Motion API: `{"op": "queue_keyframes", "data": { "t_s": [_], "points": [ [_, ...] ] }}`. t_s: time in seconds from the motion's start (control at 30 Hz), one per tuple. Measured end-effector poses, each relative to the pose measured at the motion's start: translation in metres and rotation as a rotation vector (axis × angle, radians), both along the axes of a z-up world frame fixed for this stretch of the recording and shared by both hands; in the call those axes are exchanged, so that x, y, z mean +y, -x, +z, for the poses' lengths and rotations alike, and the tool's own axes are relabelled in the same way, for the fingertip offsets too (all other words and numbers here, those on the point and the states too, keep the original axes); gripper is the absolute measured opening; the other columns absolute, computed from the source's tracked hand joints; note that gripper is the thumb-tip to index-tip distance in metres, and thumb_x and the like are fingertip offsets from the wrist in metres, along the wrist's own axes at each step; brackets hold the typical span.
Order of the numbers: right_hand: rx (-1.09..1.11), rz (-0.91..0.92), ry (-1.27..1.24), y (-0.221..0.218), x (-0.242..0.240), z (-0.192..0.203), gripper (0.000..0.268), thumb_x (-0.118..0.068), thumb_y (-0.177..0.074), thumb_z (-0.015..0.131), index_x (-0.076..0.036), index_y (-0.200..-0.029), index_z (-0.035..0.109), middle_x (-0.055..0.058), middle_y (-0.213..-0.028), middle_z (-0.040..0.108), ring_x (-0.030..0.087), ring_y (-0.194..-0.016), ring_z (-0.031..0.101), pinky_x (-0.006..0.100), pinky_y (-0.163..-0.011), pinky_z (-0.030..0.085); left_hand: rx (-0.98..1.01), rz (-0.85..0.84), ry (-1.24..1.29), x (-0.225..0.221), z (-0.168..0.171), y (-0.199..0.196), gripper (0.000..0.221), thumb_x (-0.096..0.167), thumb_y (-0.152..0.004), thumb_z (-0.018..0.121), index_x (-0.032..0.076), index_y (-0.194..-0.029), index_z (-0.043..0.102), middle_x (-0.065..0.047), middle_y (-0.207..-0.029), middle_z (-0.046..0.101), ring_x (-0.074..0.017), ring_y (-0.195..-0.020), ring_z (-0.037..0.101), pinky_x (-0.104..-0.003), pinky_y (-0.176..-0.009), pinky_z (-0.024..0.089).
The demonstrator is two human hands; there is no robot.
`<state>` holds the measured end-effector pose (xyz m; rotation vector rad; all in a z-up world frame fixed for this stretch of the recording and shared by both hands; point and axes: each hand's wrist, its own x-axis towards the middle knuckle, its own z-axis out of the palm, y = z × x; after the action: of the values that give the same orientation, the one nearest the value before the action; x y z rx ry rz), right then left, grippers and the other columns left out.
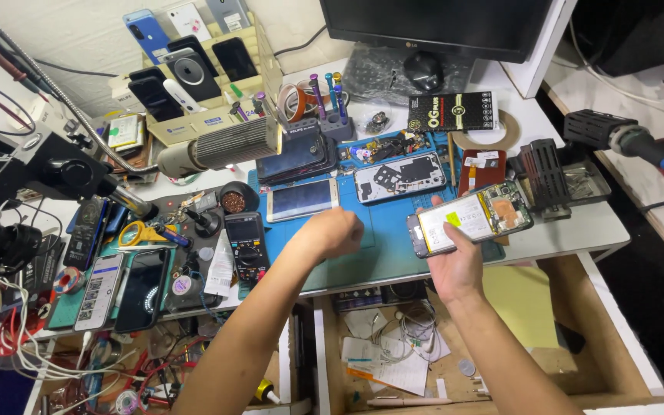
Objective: Repairing a mobile phone by carefully disassembling internal components on a workbench
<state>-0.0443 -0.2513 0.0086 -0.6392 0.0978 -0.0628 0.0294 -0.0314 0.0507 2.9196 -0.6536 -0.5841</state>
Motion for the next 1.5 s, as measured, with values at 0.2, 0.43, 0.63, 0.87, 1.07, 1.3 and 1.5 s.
{"op": "queue_keyframes", "data": {
  "t_s": [0.2,0.43,0.63,0.87,1.07,1.3,1.5],
  "points": [
    [-0.032,-0.004,-0.01,0.005,0.003,0.003,0.074,-0.006,-0.098,0.04,-0.025,-0.16,0.004,0.014,-0.164,0.024,0.044,-0.149,0.025,0.065,-0.121,0.013,-0.158,0.191,0.145,-0.019,0.007,-0.056,0.014,0.025,-0.08,0.069,0.019,-0.085,0.08,-0.015,-0.083,0.077,-0.0395,-0.088,0.076,-0.05,-0.074,0.063],
    [-0.025,0.018,0.01,0.008,0.005,0.006,0.073,-0.005,-0.097,0.038,-0.026,-0.159,0.006,0.015,-0.163,0.026,0.043,-0.149,0.027,0.066,-0.121,0.015,-0.282,0.354,0.225,-0.015,-0.018,-0.093,0.011,0.025,-0.082,0.068,0.024,-0.083,0.079,-0.011,-0.076,0.075,-0.0355,-0.079,0.076,-0.048,-0.069,0.064],
    [-0.021,0.044,-0.021,0.007,0.005,0.002,0.073,-0.006,-0.096,0.04,-0.025,-0.159,0.007,0.015,-0.163,0.026,0.044,-0.149,0.027,0.066,-0.121,0.015,-0.315,0.332,0.306,-0.007,0.017,-0.041,0.022,0.016,-0.091,0.062,0.016,-0.105,0.079,-0.017,-0.094,0.077,-0.0424,-0.091,0.075,-0.053,-0.078,0.063],
    [0.075,0.128,-0.146,0.009,0.011,0.008,0.076,-0.011,-0.094,0.045,-0.029,-0.158,0.009,0.011,-0.164,0.028,0.042,-0.149,0.028,0.062,-0.122,0.018,-0.292,0.19,-0.119,0.031,-0.009,0.051,0.026,0.024,-0.083,0.076,0.015,-0.108,0.075,-0.016,-0.094,0.075,-0.0408,-0.088,0.075,-0.057,-0.075,0.062],
    [0.095,0.196,-0.113,0.016,0.021,0.002,0.074,-0.009,-0.095,0.04,-0.023,-0.158,0.005,0.016,-0.162,0.03,0.047,-0.147,0.029,0.063,-0.12,0.021,-0.547,0.13,-0.112,0.056,-0.063,0.073,0.02,0.009,-0.083,0.068,0.013,-0.103,0.072,-0.008,-0.088,0.071,-0.0329,-0.075,0.076,-0.051,-0.063,0.062],
    [0.169,0.227,-0.095,0.019,0.03,0.001,0.076,-0.008,-0.094,0.039,-0.018,-0.157,-0.002,0.014,-0.161,0.033,0.046,-0.146,0.032,0.063,-0.12,0.019,-0.487,0.151,0.153,0.041,-0.02,0.07,0.015,0.01,-0.09,0.058,0.016,-0.103,0.06,-0.01,-0.088,0.065,-0.0435,-0.07,0.073,-0.054,-0.061,0.06],
    [0.203,0.207,-0.07,0.02,0.034,0.007,0.075,-0.006,-0.093,0.038,-0.018,-0.156,0.0,0.014,-0.162,0.034,0.045,-0.146,0.032,0.063,-0.12,0.018,-0.557,0.274,0.946,0.027,-0.021,0.088,0.014,0.004,-0.099,0.061,0.002,-0.113,0.06,-0.021,-0.1,0.072,-0.0429,-0.091,0.075,-0.049,-0.077,0.062]
  ]
}}
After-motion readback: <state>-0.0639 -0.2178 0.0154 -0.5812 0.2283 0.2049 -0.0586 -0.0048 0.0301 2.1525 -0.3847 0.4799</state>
